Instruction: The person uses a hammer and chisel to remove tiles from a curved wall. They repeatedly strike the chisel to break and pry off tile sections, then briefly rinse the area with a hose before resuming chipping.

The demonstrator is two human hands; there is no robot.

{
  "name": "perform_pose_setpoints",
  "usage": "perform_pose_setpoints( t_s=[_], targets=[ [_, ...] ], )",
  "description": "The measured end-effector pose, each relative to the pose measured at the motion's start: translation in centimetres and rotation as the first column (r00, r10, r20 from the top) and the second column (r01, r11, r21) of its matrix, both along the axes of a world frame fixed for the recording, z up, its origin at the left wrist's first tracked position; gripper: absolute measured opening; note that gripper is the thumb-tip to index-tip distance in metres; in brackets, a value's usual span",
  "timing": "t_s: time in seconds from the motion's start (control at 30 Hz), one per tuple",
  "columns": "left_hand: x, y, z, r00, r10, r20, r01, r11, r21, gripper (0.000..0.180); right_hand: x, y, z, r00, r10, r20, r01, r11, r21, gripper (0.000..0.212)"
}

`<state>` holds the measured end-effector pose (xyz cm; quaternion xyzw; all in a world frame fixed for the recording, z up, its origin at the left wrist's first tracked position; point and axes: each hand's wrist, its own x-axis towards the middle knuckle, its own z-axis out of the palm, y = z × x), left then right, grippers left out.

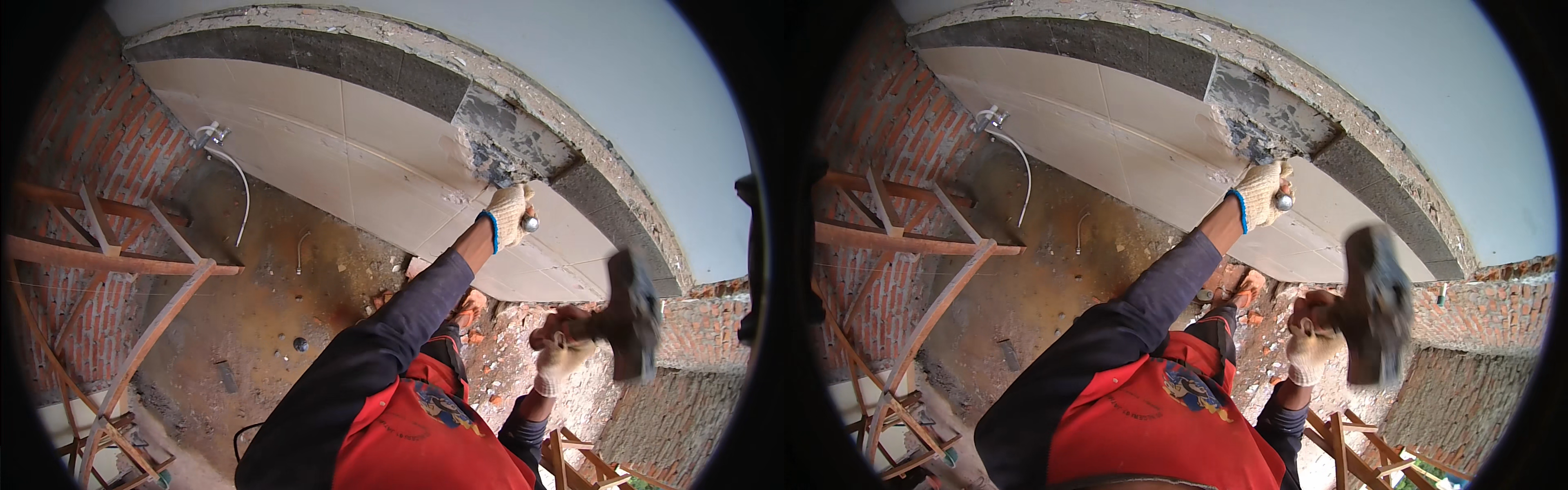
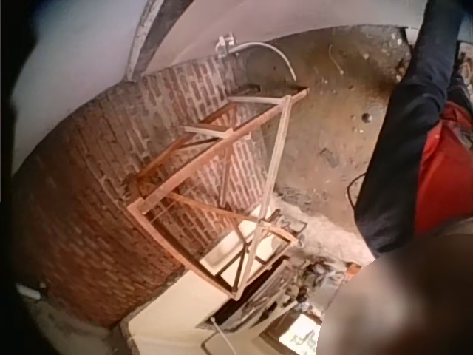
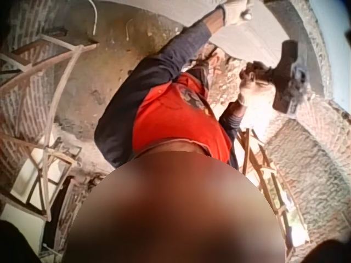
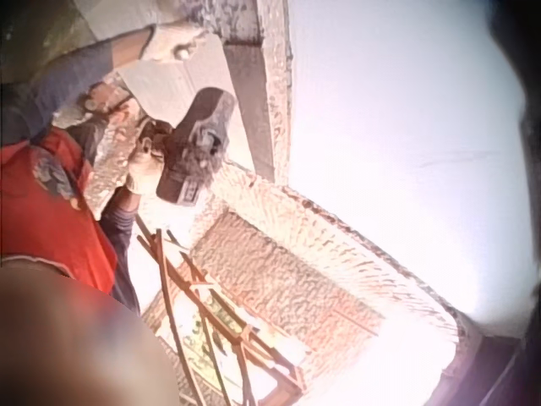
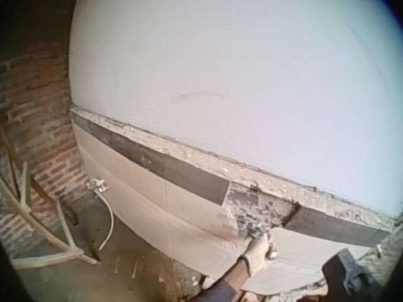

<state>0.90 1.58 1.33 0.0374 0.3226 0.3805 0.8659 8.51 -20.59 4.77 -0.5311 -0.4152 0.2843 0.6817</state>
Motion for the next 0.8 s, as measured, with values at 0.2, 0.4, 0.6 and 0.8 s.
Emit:
perform_pose_setpoints(
  t_s=[0.2,0.4,0.6,0.8],
  targets=[
    [0.0,0.0,0.0,0.997,0.034,0.068,-0.031,0.999,-0.044,0.015,0.7,1.9,1.6,0.919,0.012,0.395,-0.199,0.877,0.437,0.009],
    [-0.1,0.5,-0.2,0.999,-0.031,0.043,0.027,0.996,0.087,0.020,1.0,2.5,-6.6,0.919,0.175,0.354,-0.012,0.909,-0.417,0.012],
    [-0.5,-0.5,-0.6,0.998,0.002,0.067,-0.006,0.998,0.059,0.021,1.0,-2.6,-6.9,0.994,0.077,0.079,-0.040,0.916,-0.399,0.030],
    [-1.7,-2.8,-2.5,0.981,-0.142,-0.131,0.163,0.972,0.170,0.022,-0.8,-8.1,-9.7,0.975,-0.121,-0.185,0.029,0.899,-0.437,0.027]
  ],
)
